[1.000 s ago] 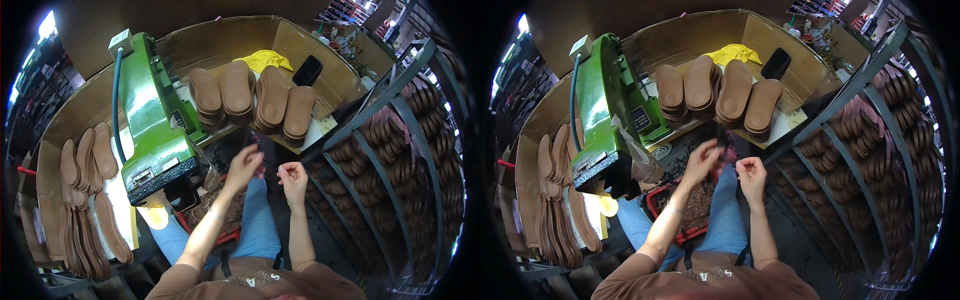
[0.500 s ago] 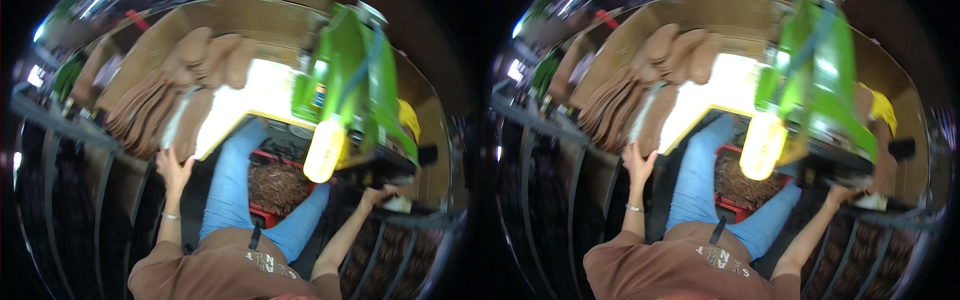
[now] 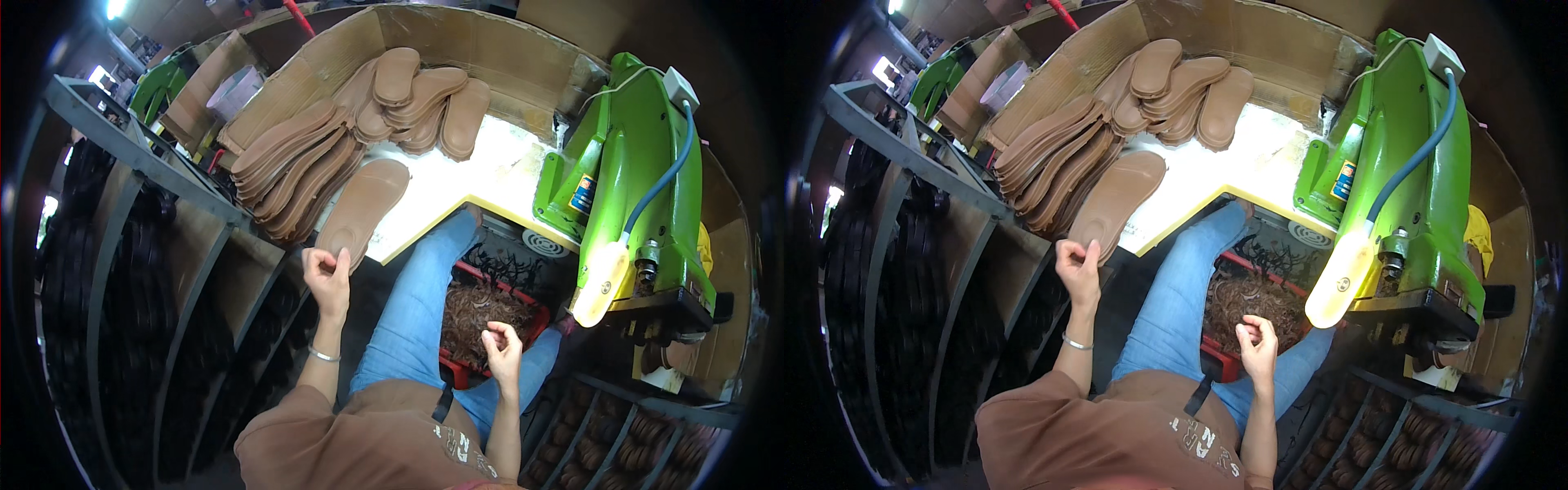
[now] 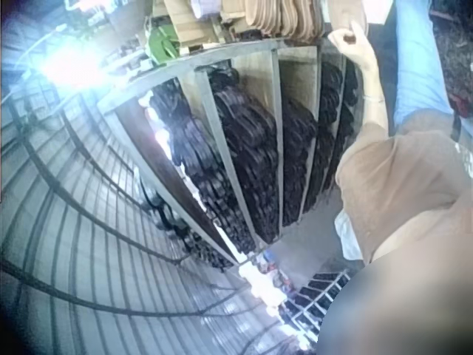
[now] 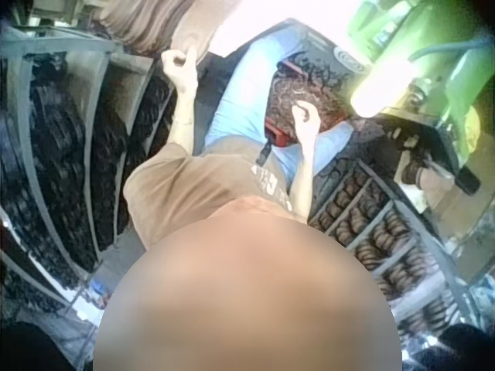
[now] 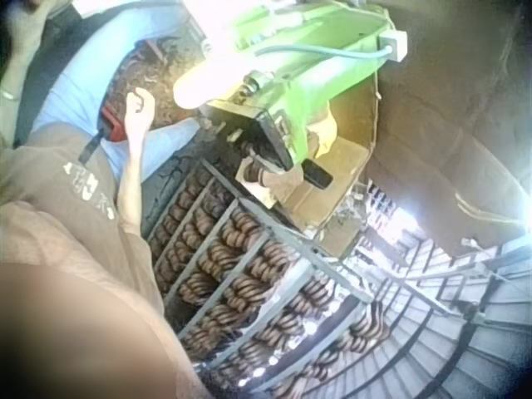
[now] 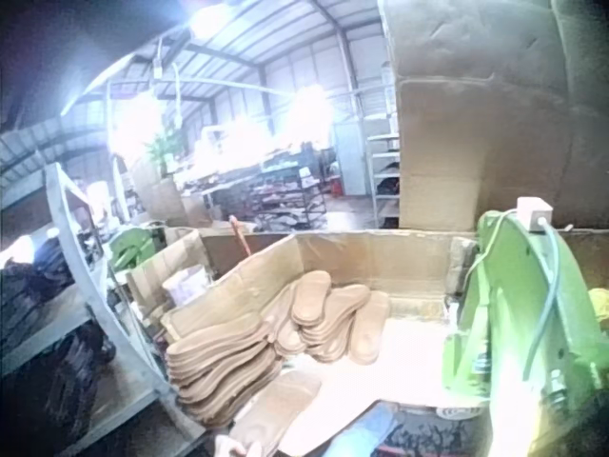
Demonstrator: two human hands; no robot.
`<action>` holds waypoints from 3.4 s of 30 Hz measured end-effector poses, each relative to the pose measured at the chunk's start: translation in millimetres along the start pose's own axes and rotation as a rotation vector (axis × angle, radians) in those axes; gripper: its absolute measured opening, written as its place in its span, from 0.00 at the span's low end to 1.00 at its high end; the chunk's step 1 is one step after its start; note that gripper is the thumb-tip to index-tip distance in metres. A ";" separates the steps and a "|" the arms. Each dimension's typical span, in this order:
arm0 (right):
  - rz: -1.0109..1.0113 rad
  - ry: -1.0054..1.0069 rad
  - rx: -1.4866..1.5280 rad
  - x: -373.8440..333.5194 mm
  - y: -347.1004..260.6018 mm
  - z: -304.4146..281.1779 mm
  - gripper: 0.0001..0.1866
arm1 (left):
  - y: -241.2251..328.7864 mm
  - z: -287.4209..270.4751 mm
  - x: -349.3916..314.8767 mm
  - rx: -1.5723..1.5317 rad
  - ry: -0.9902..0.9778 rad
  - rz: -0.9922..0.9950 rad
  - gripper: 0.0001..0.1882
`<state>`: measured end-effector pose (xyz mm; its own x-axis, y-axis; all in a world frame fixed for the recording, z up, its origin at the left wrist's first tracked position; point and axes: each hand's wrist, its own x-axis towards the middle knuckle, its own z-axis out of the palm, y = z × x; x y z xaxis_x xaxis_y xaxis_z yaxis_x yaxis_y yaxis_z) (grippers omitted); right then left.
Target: Using an industrial machine to process or stitch the edges of shoe insoles.
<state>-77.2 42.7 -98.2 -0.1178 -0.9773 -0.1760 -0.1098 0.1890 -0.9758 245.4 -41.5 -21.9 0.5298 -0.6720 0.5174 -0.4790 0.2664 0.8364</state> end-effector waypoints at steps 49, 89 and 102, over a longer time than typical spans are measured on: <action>0.293 0.206 0.529 -152.8 5.6 -65.7 0.25 | 181.5 164.6 -137.2 -0.631 -1.274 -0.336 0.13; -0.164 0.492 0.594 -22.4 -118.3 -105.5 0.25 | 80.8 94.3 -63.9 -0.732 -1.020 -0.768 0.13; -0.157 0.355 0.370 2.2 -124.0 -87.9 0.23 | 89.2 103.0 -62.4 -0.308 -1.488 -0.352 0.13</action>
<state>-150.7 25.6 33.7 -0.4618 -0.8864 -0.0318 0.1946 -0.0662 -0.9787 97.6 -47.0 1.8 -0.6534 -0.7332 -0.1882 -0.2293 -0.0452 0.9723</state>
